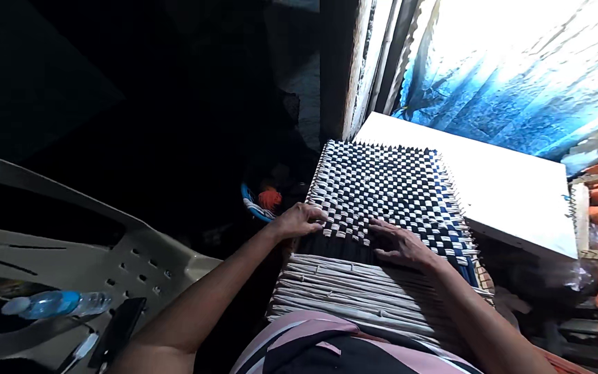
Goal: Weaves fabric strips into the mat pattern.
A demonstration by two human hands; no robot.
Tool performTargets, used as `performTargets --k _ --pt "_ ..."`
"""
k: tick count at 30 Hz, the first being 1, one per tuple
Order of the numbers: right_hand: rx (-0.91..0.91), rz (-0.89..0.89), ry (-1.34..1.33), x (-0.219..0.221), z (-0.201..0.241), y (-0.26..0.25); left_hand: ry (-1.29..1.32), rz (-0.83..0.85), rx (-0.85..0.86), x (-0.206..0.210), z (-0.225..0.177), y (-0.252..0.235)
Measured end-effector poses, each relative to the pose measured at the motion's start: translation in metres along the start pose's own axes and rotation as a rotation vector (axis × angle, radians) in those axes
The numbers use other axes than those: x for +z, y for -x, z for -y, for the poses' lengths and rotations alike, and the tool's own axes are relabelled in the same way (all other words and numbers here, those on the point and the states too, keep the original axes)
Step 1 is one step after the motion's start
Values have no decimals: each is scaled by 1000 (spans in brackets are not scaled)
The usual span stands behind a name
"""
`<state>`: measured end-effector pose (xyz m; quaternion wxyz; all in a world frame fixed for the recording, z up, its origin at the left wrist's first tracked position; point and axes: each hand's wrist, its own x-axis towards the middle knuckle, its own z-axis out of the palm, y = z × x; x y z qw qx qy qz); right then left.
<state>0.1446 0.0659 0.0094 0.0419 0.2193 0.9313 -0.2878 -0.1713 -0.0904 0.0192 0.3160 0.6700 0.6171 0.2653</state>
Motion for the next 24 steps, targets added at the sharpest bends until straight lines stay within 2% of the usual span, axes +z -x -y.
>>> performTargets --k 3,6,10,14,18,21,24 --pt "24 34 107 -1 10 -2 -134 -13 57 18 -2 6" --pt "24 -38 231 7 14 -9 -401 -92 55 34 -11 -1" --pt "14 -81 181 13 7 -9 -555 -85 19 52 -17 -14" --pt "-1 -39 86 3 -2 7 -415 -1 -117 29 -31 -8" --pt "27 18 167 14 -9 45 -259 -17 1 21 -14 33" --pt "77 -51 154 5 -1 78 -179 -191 -74 31 -10 71" --pt "99 -194 164 -12 1 114 73 -377 -253 34 -15 98"
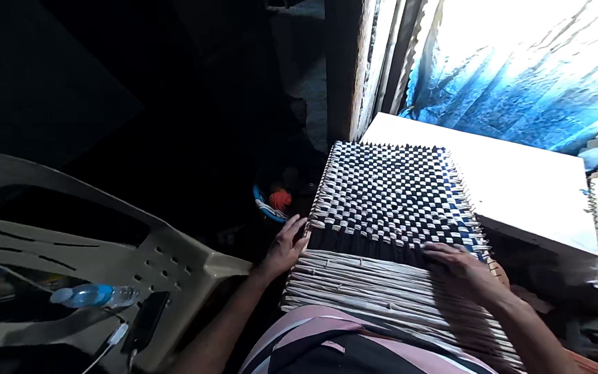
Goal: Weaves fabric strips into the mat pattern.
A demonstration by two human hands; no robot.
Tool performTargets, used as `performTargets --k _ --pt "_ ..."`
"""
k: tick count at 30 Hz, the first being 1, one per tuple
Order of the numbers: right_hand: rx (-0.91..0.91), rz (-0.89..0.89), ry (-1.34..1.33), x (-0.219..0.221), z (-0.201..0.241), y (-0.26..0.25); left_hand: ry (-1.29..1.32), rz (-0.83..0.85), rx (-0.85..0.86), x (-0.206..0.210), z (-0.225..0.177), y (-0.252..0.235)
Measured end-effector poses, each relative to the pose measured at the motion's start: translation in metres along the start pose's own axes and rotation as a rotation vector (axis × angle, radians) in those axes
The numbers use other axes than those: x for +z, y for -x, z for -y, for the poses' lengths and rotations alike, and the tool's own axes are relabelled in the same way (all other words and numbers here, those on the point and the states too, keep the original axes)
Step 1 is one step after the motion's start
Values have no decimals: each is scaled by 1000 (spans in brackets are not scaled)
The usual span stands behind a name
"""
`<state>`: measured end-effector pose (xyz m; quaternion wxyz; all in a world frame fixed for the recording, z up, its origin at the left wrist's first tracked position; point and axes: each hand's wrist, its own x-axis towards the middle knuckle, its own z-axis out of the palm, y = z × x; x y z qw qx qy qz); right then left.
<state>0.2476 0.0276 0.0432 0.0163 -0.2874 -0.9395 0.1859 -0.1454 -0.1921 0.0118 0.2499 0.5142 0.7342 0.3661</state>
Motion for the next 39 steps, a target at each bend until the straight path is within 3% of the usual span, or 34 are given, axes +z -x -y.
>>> performTargets --k 4,8,14,20,24,26,28,31,35,39 --pt "95 -97 184 -21 -24 35 391 -55 -244 -3 5 18" --pt "188 -149 186 -22 -48 58 258 20 -171 -5 20 19" --pt "179 -350 47 11 -63 74 113 364 -63 -40 31 21" --pt "224 -396 -36 16 -58 77 158 24 -7 -29 9 11" --pt "224 -401 -7 17 -57 78 190 121 247 -23 -4 18" --pt "225 -398 -5 16 -57 78 181 193 294 -38 4 26" --pt "227 -390 -8 16 -58 78 123 195 220 -58 20 34" --pt "234 -372 -1 15 -58 77 44 58 -7 -77 36 39" --pt "219 -380 3 14 -55 76 453 -181 -148 -55 29 28" --pt "222 -334 139 9 -49 76 780 -198 -165 -42 5 5"
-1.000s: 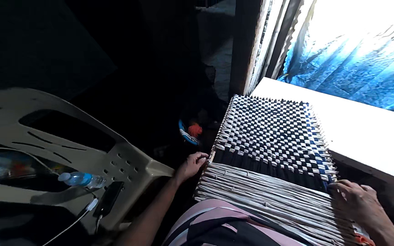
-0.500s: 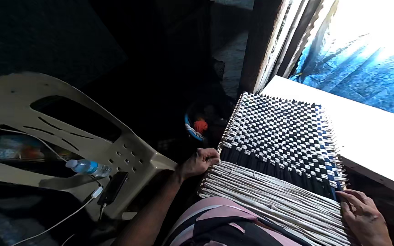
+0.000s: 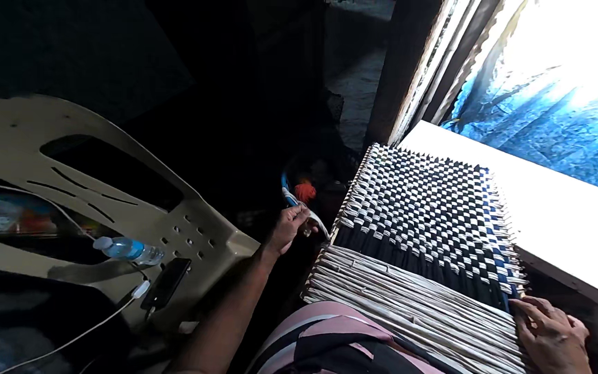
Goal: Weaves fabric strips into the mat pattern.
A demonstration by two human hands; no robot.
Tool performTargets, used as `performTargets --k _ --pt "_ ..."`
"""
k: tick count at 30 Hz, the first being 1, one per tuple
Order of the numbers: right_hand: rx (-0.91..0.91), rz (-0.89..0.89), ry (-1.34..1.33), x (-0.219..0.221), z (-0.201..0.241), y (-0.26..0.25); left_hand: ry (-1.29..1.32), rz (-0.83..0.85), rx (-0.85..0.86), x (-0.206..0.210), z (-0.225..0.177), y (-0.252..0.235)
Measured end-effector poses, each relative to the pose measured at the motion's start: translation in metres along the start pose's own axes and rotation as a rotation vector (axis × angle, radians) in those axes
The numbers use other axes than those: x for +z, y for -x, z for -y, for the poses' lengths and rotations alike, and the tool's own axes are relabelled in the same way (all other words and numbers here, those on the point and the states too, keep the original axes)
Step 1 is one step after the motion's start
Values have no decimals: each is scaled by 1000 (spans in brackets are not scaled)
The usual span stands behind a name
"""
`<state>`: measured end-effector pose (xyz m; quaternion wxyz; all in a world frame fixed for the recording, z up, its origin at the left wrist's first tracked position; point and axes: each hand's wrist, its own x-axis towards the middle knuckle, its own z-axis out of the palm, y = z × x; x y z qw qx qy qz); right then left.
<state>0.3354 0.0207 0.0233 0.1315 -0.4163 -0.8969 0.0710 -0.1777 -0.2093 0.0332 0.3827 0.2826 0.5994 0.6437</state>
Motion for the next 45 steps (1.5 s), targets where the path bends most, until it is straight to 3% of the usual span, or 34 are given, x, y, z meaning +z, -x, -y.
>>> performTargets --k 7,10,14,17,19,21,25,28,30,32,35,40,45 --pt "-145 68 134 -30 44 -43 -206 271 22 30 -28 -26" --pt "-259 131 -142 -16 97 -69 -230 475 94 38 -36 -12" --pt "-389 452 -591 25 193 -93 -334 632 109 41 -31 13" --pt "-496 623 -749 54 256 -108 -343 619 117 33 -29 32" --pt "-566 601 -711 68 280 -110 -318 627 106 24 -26 41" --pt "-698 496 -640 75 292 -106 -277 589 95 13 -21 43" --pt "-813 432 -615 79 301 -103 -353 342 44 1 -5 24" --pt "-838 442 -601 76 312 -103 -593 357 77 4 20 -1" --pt "-860 440 -628 74 320 -106 -627 383 214 4 43 -18" --pt "-815 407 -756 72 328 -115 -524 404 369 1 60 -31" --pt "-599 381 -1017 58 333 -137 -360 385 526 0 67 -36" --pt "-221 410 -1221 42 307 -175 -238 181 541 6 81 -45" --pt "131 406 -1329 41 271 -184 -36 80 418 13 102 -61"
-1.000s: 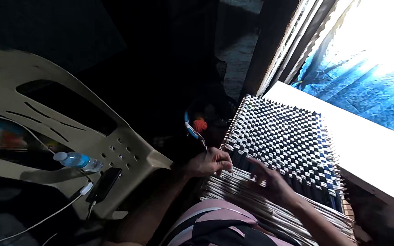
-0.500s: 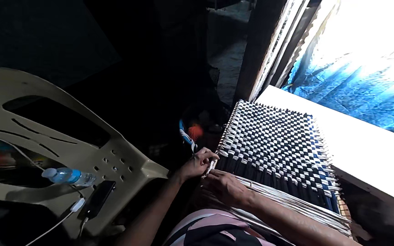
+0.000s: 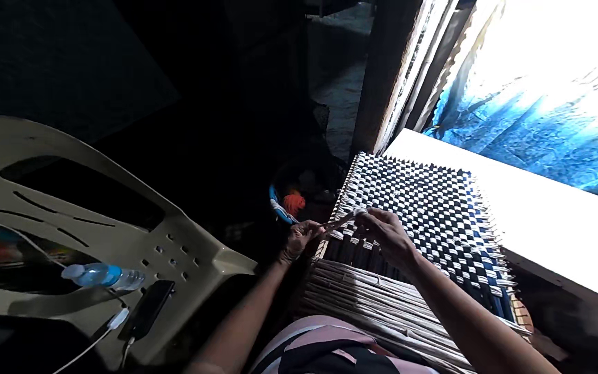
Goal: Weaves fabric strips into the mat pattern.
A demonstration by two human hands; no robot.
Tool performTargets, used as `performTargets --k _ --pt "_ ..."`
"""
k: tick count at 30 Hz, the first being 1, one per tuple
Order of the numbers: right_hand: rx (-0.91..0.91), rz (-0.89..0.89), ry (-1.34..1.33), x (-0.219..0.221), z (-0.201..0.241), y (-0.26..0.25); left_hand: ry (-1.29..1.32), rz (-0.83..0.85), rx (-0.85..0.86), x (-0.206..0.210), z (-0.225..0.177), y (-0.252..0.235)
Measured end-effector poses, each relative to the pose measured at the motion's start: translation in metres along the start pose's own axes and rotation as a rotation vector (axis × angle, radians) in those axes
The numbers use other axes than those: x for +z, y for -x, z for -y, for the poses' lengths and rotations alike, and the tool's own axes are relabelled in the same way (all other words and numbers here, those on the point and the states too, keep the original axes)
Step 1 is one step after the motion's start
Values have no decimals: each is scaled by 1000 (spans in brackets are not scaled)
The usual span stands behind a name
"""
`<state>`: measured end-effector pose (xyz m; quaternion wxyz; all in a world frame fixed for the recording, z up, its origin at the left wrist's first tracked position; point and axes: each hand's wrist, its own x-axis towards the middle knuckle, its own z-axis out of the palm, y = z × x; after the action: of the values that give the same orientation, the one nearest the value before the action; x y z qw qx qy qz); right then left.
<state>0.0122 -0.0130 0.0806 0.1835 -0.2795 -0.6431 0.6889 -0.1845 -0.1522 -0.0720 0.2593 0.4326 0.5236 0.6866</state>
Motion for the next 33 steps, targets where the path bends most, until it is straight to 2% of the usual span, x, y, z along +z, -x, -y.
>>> performTargets --k 3,6,9,13,15,22,25,28,31,33 --pt "9 -55 -98 -21 -3 14 -3 11 -10 7 0 -5" --pt "-49 32 -98 -44 -2 35 -281 122 -99 9 -27 -13" --pt "-154 162 47 -53 -5 52 -391 214 -159 9 -48 -18" --pt "-440 376 417 -38 -5 69 -349 286 -155 7 -51 -21" --pt "-496 436 469 -30 -5 78 -335 282 -144 4 -51 -21" --pt "-169 360 178 -32 -17 100 -282 16 -177 10 -43 -12" --pt "-47 375 66 -35 -22 107 -362 -19 -186 14 -37 -7" --pt "21 294 23 -41 -28 112 -411 66 -162 11 -26 -1" --pt "43 211 -22 -51 -31 115 -329 291 -272 -1 -31 6" --pt "58 178 -19 -57 -33 116 -343 362 -293 -14 -38 7"
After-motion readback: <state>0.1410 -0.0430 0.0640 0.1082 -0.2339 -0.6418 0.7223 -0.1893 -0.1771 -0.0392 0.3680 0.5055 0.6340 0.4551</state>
